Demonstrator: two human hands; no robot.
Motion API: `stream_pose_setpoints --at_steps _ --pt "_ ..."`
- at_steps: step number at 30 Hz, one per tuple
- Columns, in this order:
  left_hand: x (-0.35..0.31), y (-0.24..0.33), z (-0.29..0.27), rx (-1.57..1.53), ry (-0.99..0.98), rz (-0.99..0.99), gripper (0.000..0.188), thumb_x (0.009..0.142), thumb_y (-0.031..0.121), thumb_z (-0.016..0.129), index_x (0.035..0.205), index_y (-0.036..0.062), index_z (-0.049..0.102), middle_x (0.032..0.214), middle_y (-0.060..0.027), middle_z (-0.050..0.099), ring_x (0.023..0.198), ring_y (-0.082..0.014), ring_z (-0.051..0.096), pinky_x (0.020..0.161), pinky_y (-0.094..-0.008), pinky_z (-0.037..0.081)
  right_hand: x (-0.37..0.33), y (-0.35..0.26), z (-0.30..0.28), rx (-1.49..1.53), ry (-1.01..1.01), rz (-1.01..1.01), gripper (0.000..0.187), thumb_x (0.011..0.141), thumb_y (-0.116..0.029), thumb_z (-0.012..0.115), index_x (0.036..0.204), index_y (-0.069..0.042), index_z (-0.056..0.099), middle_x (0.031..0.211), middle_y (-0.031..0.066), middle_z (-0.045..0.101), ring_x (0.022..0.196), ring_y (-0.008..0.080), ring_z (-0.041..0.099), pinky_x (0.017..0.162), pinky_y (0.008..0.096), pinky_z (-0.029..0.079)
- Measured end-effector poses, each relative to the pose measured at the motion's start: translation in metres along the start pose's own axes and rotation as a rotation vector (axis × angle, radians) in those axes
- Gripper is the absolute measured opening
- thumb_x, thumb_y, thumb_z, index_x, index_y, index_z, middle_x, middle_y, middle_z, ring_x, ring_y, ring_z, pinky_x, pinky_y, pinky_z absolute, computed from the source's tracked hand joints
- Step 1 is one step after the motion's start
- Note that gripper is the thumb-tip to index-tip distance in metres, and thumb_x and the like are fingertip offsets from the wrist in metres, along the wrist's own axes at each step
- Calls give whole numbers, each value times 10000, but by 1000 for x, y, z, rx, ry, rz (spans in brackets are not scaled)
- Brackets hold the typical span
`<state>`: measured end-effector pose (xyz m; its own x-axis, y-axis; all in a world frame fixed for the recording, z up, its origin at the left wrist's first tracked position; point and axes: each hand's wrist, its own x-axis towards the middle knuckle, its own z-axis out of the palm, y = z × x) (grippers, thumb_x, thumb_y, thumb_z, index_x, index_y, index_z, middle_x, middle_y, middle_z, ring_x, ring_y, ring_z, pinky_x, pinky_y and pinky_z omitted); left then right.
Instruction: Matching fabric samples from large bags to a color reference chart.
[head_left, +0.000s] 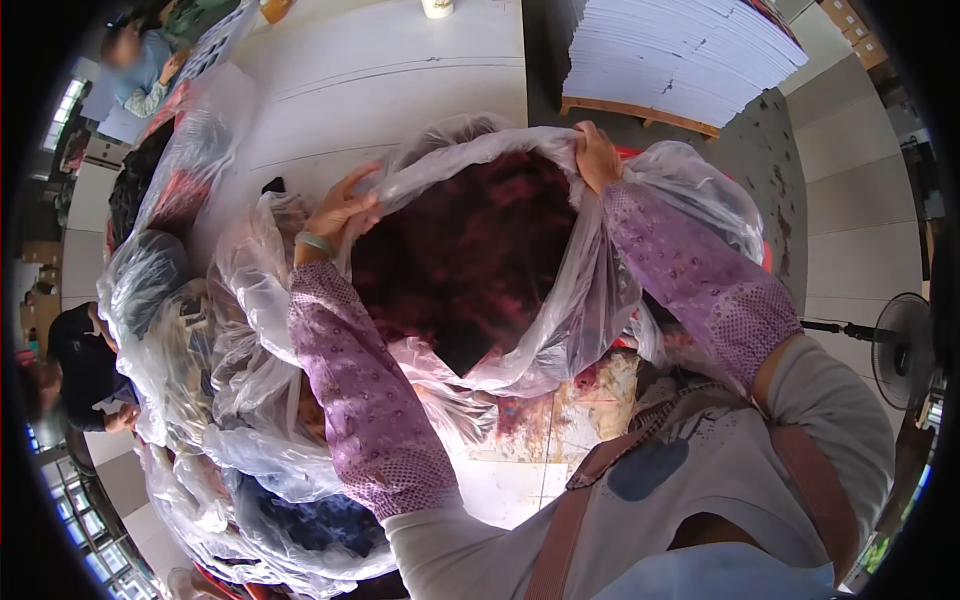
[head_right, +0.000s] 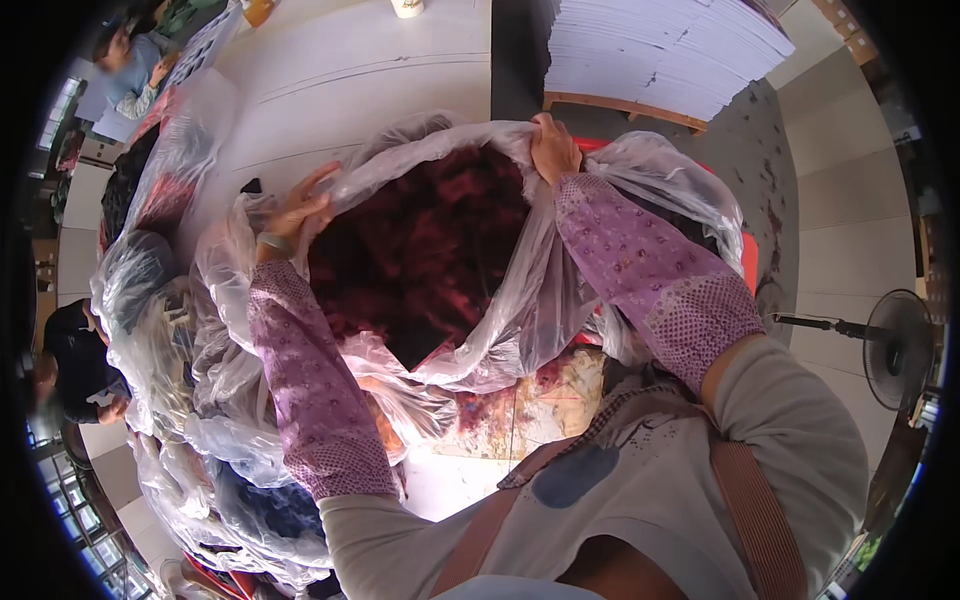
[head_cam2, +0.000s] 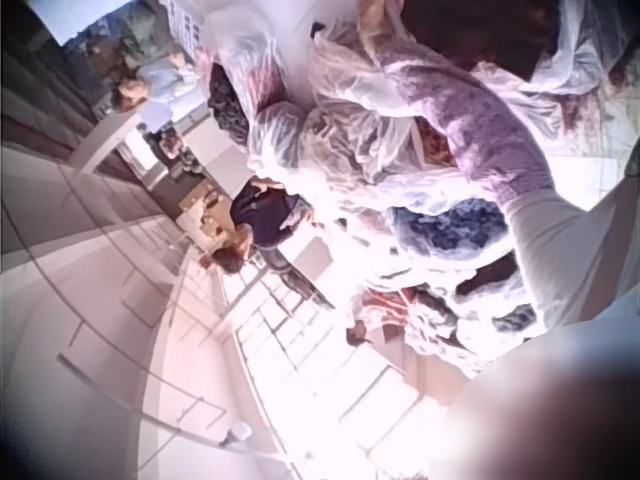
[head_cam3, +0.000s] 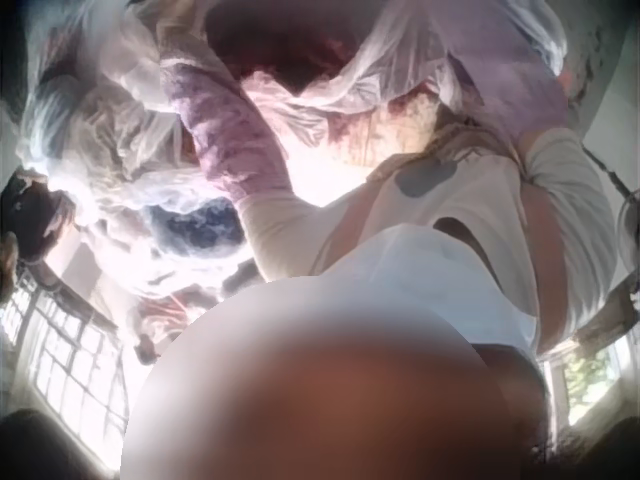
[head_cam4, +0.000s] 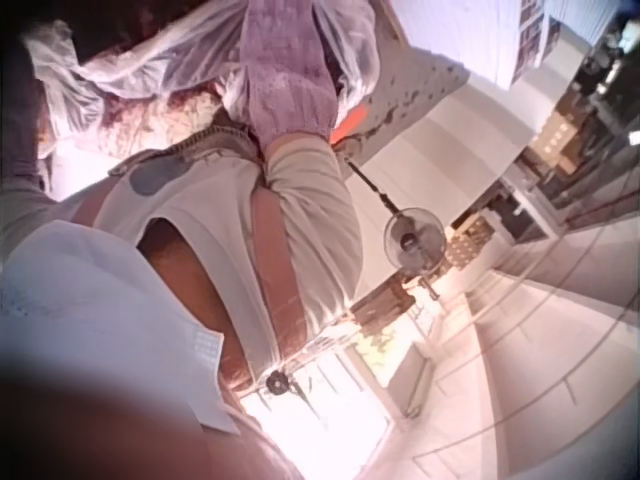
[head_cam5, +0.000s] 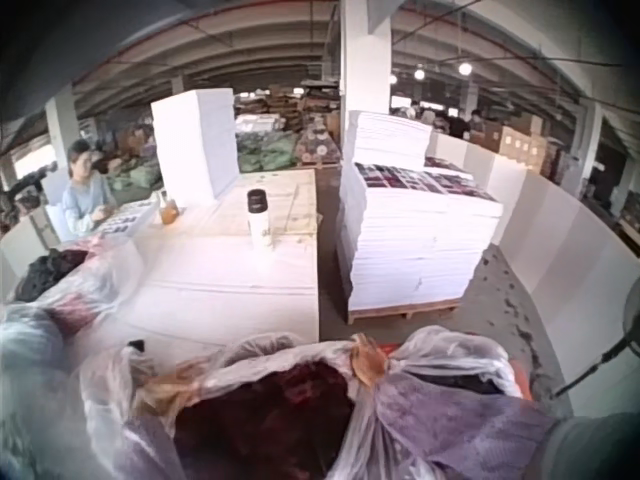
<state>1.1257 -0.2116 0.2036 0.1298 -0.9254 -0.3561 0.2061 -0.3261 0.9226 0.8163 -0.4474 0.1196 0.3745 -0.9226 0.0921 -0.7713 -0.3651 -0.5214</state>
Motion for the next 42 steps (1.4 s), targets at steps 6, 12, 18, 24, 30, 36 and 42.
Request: stream_pose_setpoints --at_steps 6,12,18,24,30,36,42 --pt "5 -38 -57 -697 318 170 492 791 29 573 1245 156 435 846 -72 530 536 -60 440 408 -122 342 -22 -27 -14 309 -348 -267 583 839 -461 484 1235 -43 394 1141 145 509 1086 209 474 915 283 346" --pt "0 -44 -58 167 384 144 574 657 127 722 1186 115 501 689 -35 587 579 -91 508 513 -221 408 16 -7 -13 366 -796 -92 591 816 -537 467 1128 -38 527 1185 106 477 971 166 493 845 284 368" --pt "-29 -55 -57 1151 510 -55 319 720 223 650 1007 87 622 821 -59 642 722 -179 598 655 -300 457 11 40 42 498 -635 50 717 782 -646 395 1077 -7 535 1059 161 567 958 249 549 819 319 406" --pt "-37 -125 -128 612 782 -69 317 786 216 580 1009 -8 590 755 -33 617 628 -173 567 553 -294 437 7 -9 15 19 -334 -210 637 805 -574 411 1037 18 454 1026 269 534 981 388 516 810 434 410" --pt "-56 -86 -77 207 484 -42 371 814 224 569 1127 36 507 780 -22 579 544 -90 493 514 -203 410 15 40 33 -104 -427 -338 471 849 -432 442 996 15 466 1012 271 516 926 407 511 755 435 409" --pt "-77 -38 43 1312 1141 415 388 691 58 613 1070 97 539 963 -129 577 864 -309 519 788 -400 408 -10 13 6 85 -294 -168 553 815 -443 454 1154 -8 415 1112 264 493 1042 382 480 881 415 382" --pt "-132 -99 238 1074 789 513 377 661 135 665 1027 97 580 959 -56 569 935 -260 497 804 -372 398 -60 29 -35 243 -300 -192 639 802 -411 521 1293 -63 304 1242 235 399 1161 348 387 953 360 321"
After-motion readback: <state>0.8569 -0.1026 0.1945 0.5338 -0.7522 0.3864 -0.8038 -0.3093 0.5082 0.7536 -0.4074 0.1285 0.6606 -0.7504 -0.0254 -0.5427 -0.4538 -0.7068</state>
